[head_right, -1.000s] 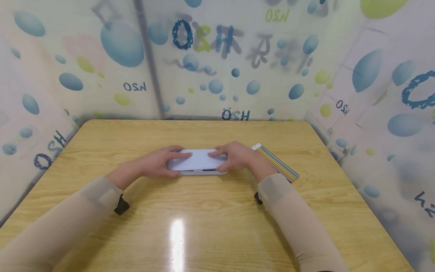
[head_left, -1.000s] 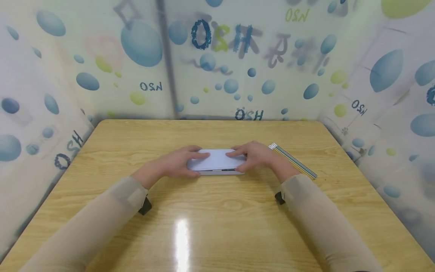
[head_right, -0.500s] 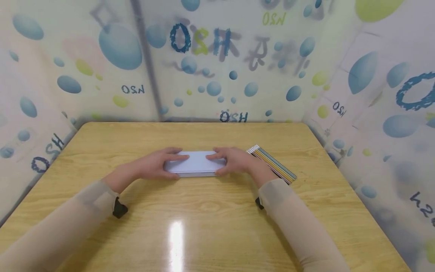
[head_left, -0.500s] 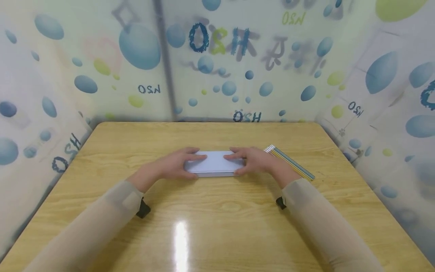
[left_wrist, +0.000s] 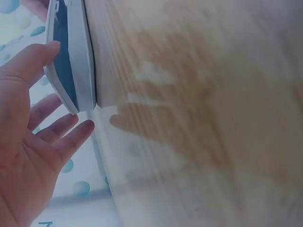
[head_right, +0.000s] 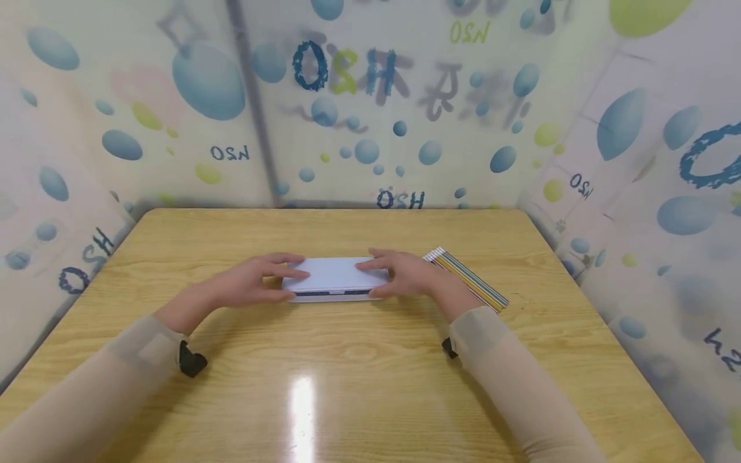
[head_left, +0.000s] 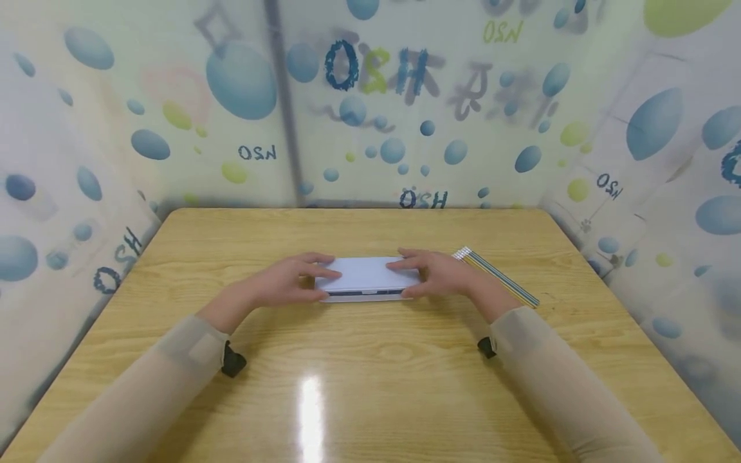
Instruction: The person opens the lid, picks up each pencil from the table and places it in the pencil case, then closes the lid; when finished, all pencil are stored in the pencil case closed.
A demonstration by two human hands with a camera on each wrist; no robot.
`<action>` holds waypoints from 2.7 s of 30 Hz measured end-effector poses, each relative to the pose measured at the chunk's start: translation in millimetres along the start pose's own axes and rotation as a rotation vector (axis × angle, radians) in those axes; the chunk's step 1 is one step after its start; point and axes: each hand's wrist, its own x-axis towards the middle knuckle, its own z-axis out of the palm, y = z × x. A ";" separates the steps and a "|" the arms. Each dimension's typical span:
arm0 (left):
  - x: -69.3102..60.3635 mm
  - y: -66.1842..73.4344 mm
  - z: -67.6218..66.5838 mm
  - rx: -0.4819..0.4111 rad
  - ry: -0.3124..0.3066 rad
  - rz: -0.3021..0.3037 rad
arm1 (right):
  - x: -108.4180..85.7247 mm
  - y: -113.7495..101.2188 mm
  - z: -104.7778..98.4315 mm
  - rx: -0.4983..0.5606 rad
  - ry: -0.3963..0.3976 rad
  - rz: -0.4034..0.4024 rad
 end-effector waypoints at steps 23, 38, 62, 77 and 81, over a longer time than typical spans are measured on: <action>2.5 6.5 -14.5 -0.070 0.141 -0.047 | -49.8 12.4 -3.0 0.196 0.138 -0.145; 10.4 5.3 -22.4 -0.061 0.180 -0.063 | -19.1 15.3 6.0 0.064 0.064 0.026; 25.6 -7.3 -33.9 -0.098 0.312 -0.171 | -13.4 7.9 3.2 0.135 0.047 0.150; 40.4 -32.6 -24.2 -0.192 0.202 -0.297 | -12.5 9.7 4.0 0.147 0.034 0.181; 43.1 -37.2 -20.5 -0.210 0.149 -0.319 | -12.9 9.4 3.2 0.153 0.033 0.178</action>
